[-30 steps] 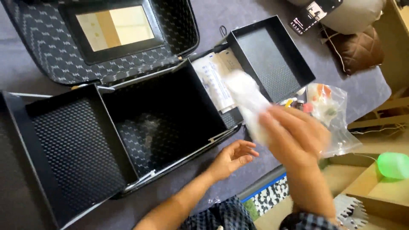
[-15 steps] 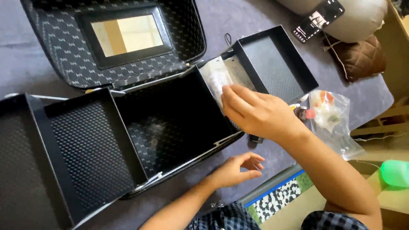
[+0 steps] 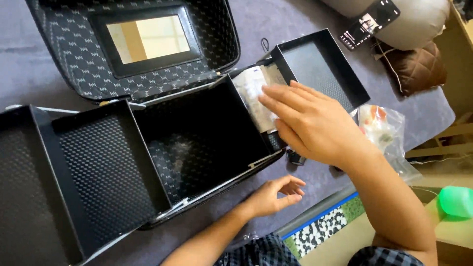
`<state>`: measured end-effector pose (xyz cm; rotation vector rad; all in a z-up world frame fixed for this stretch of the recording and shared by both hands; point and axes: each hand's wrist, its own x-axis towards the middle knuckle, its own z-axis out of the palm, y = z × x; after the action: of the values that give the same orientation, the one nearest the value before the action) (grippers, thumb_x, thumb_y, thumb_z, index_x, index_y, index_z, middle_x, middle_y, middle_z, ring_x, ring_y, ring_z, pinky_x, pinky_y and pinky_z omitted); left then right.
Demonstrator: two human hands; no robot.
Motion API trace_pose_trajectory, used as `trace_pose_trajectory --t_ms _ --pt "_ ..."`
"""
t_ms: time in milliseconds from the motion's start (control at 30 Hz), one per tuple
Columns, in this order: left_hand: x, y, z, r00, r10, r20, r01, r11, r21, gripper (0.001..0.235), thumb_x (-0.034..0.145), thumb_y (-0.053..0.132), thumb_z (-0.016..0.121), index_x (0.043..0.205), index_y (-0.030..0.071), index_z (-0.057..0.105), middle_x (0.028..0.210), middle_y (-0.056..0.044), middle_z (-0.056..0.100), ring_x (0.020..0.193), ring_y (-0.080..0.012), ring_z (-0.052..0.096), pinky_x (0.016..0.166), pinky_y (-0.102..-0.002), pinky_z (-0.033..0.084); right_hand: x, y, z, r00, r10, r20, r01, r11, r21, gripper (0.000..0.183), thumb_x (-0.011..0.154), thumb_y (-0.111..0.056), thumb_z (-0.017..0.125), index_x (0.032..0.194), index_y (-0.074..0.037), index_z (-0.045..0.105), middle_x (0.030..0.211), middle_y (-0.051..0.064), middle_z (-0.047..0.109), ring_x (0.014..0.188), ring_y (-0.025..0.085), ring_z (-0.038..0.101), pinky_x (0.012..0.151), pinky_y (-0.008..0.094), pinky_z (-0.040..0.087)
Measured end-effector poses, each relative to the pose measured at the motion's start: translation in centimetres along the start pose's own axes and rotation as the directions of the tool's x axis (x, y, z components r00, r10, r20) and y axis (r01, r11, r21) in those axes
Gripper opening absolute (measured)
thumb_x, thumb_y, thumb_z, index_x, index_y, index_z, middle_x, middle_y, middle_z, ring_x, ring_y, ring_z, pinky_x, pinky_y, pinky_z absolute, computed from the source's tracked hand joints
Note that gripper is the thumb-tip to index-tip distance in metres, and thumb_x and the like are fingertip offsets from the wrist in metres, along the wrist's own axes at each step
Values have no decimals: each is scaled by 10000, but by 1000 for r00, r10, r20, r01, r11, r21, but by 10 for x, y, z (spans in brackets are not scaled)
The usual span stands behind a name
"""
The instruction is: The person cleans the mirror inside a black makeup case with a cloth, then places several small white packets and a small tube into a compartment. The person also handles a small round container, opening and closing it.
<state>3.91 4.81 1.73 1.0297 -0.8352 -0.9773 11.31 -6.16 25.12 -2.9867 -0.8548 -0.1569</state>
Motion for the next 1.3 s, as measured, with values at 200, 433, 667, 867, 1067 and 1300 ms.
trace_pose_trajectory --t_ms 200,433,667,867,1067,1300 --pt "1 1 0 1000 -17 -9 18 999 36 407 956 335 628 1304 126 600 1149 -66 738 1080 -173 697 973 -318 529 6 -4 24 994 57 92 -21 935 -355 566 1066 -365 489 1479 21 514 1466 201 590 1248 326 621 1132 458 445" --pt "2 2 0 999 -38 2 38 998 54 410 946 300 651 1310 121 592 1152 -68 733 1062 -174 696 973 -318 539 4 -5 35 993 65 97 -29 943 -331 582 1043 -251 545 1493 97 423 1506 255 501 1361 383 513 1175 426 419" --pt "3 5 -3 996 -87 30 84 992 91 462 944 339 630 1345 123 561 1202 -69 719 1093 -205 689 990 -350 540 -5 -7 -12 971 185 152 -187 982 3 558 961 -10 429 1512 80 412 1574 291 418 1475 392 392 1215 477 312" --pt "9 -2 -1 997 -68 35 64 992 107 424 948 297 644 1333 135 573 1183 -54 728 1101 -182 690 991 -328 523 -26 5 -17 909 172 379 -188 982 4 140 872 -14 508 770 -107 530 777 19 550 648 252 562 615 409 503" --pt "8 4 1 994 -96 55 87 985 150 441 954 329 614 1350 140 565 1202 -41 718 1122 -183 685 989 -347 508 -32 9 11 876 89 474 15 977 -211 181 746 -77 682 597 -157 620 773 -11 565 792 221 536 630 401 527" --pt "11 -11 2 995 -83 51 74 984 163 431 931 310 638 1325 146 578 1182 -36 730 1109 -167 692 966 -328 521 -27 -4 -19 975 198 100 -198 980 -12 93 988 -7 499 920 -35 556 887 76 544 674 260 551 630 384 470"
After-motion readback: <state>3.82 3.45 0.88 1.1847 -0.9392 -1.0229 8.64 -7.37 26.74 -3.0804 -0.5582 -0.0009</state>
